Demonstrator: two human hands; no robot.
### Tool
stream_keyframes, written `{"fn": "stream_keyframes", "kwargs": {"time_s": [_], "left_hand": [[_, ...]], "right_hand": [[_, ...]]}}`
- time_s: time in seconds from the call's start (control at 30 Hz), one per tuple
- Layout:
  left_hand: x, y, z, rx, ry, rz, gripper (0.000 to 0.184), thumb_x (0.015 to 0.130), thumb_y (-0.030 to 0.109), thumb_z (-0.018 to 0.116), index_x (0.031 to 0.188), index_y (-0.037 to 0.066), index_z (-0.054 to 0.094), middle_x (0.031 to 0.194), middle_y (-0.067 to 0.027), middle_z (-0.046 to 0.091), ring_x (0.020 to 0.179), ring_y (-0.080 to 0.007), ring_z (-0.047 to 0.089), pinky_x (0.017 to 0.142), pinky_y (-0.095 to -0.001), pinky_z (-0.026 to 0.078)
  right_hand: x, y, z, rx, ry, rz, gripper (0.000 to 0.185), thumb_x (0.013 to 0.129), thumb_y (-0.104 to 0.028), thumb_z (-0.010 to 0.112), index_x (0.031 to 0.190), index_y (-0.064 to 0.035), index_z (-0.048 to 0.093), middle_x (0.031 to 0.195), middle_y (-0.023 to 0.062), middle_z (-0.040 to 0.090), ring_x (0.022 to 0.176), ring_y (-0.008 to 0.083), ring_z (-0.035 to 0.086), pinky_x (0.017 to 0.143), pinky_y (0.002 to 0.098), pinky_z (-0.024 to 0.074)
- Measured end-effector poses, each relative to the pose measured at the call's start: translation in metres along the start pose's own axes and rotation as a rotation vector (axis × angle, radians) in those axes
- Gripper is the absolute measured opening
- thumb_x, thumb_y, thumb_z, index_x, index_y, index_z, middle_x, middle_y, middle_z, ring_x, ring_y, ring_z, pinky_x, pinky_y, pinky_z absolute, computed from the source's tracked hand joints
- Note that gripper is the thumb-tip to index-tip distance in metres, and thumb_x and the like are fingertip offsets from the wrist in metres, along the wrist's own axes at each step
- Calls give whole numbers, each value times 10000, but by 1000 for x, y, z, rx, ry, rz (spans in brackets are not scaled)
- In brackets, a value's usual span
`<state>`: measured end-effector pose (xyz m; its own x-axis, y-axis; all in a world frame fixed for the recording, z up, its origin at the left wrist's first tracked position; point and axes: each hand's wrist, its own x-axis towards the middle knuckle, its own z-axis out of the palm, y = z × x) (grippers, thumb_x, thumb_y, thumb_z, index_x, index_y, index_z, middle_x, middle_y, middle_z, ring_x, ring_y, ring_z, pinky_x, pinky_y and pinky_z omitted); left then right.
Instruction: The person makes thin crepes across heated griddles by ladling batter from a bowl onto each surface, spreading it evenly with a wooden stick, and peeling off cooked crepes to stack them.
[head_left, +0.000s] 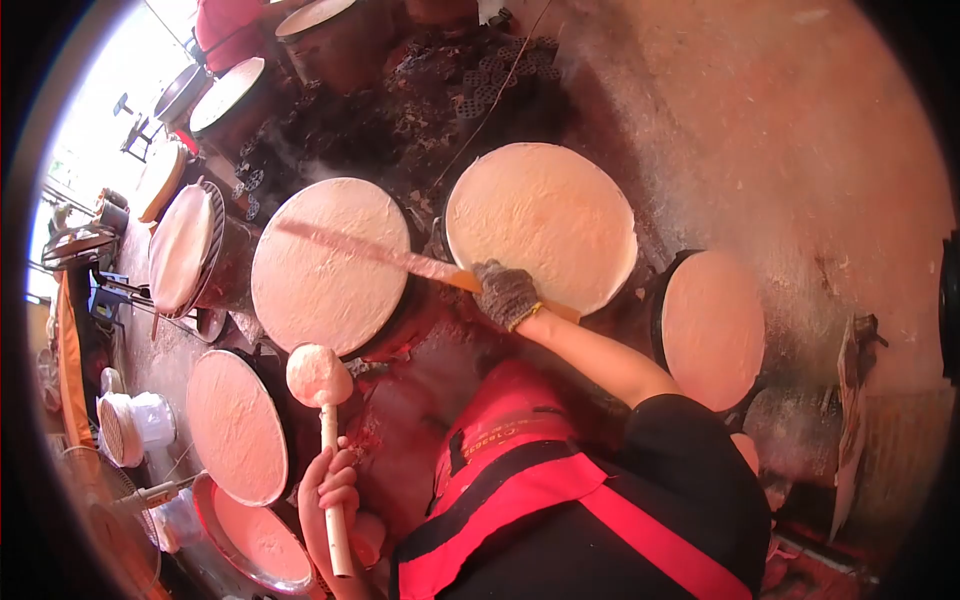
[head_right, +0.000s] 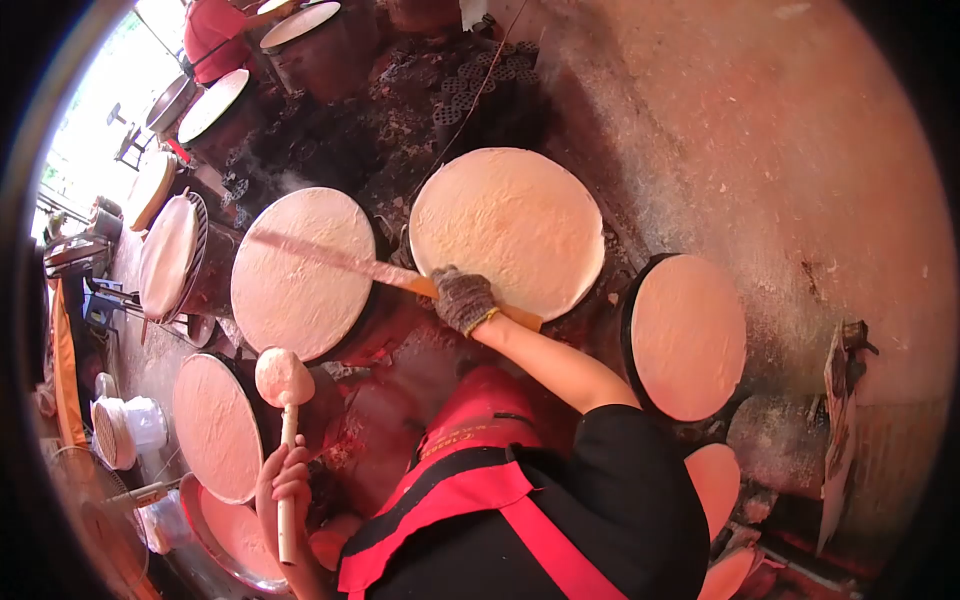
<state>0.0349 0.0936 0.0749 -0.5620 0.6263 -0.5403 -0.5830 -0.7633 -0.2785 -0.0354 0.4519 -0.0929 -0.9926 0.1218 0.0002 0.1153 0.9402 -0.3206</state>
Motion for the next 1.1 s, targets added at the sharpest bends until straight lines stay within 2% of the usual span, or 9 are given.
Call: {"fn": "stream_keyframes", "kwargs": {"time_s": [0.33, 0.37, 0.43, 0.57, 0.6, 0.7, 0.77, 0.87, 1.1], "left_hand": [[36, -34, 29, 36, 53, 9, 272, 962, 126, 292, 1123, -84, 355, 724, -39, 337, 526, -85, 345, 410, -195, 349], [38, -34, 32, 61, 55, 9, 271, 962, 125, 295, 1122, -84, 356, 724, -39, 336, 526, -84, 345, 409, -193, 348], [44, -32, 40, 69, 38, -3, 270, 960, 124, 298, 1123, -85, 352, 726, -40, 335, 525, -81, 343, 407, -191, 348], [43, -33, 52, -2, 31, -11, 220, 952, 107, 315, 1092, -58, 356, 733, -31, 336, 500, -59, 320, 382, -172, 327], [40, -30, 55, -19, 34, 12, 196, 949, 99, 321, 1076, -45, 362, 735, -26, 337, 489, -50, 309, 371, -162, 317], [23, -10, 45, -12, -18, 52, 254, 957, 119, 290, 1121, -72, 328, 743, -48, 339, 510, -81, 333, 400, -200, 352], [13, 6, 39, -17, -71, 64, 248, 958, 118, 289, 1116, -68, 332, 746, -50, 343, 511, -85, 338, 401, -205, 355], [-9, 25, 42, -126, -124, 122, 229, 954, 108, 305, 1102, -61, 346, 729, -44, 348, 500, -75, 336, 373, -187, 336], [-79, 140, 0, 172, 25, 431, 181, 926, 69, 387, 1068, -41, 374, 688, -23, 355, 466, -42, 318, 321, -145, 281]], "right_hand": [[20, 44, -71, 374, 222, 14, 264, 778, -296, 552, 681, -51, 579, 673, 186, 593, 660, 373, 588, 584, 421, 460], [18, 55, -90, 543, 202, 26, 279, 777, -293, 593, 708, -23, 585, 661, 177, 600, 614, 299, 600, 579, 378, 460], [15, 72, -131, 803, 255, 116, 225, 764, -221, 656, 810, -2, 634, 646, 42, 604, 627, 88, 519, 602, 281, 454], [17, 103, -203, 992, 397, 190, 189, 773, -178, 667, 865, -23, 612, 765, -3, 571, 744, 99, 544, 694, 238, 445], [26, 121, -198, 1540, 392, 87, 223, 791, -185, 636, 918, -9, 588, 795, 10, 563, 769, 106, 551, 732, 246, 451], [51, 63, -236, 1182, 452, 100, 248, 810, -153, 591, 993, 13, 592, 871, 18, 582, 784, 111, 556, 784, 229, 439], [88, 40, -233, 1240, 310, 150, 232, 812, -136, 585, 994, 7, 602, 902, 44, 609, 844, 139, 574, 827, 263, 438], [153, -8, -187, 972, 263, -119, 325, 811, -192, 603, 1090, -26, 580, 961, 4, 577, 865, 121, 536, 788, 248, 429], [270, -337, -79, 1585, -251, -292, 235, 802, -220, 636, 981, -72, 598, 811, -34, 552, 739, 74, 525, 677, 218, 432]]}}
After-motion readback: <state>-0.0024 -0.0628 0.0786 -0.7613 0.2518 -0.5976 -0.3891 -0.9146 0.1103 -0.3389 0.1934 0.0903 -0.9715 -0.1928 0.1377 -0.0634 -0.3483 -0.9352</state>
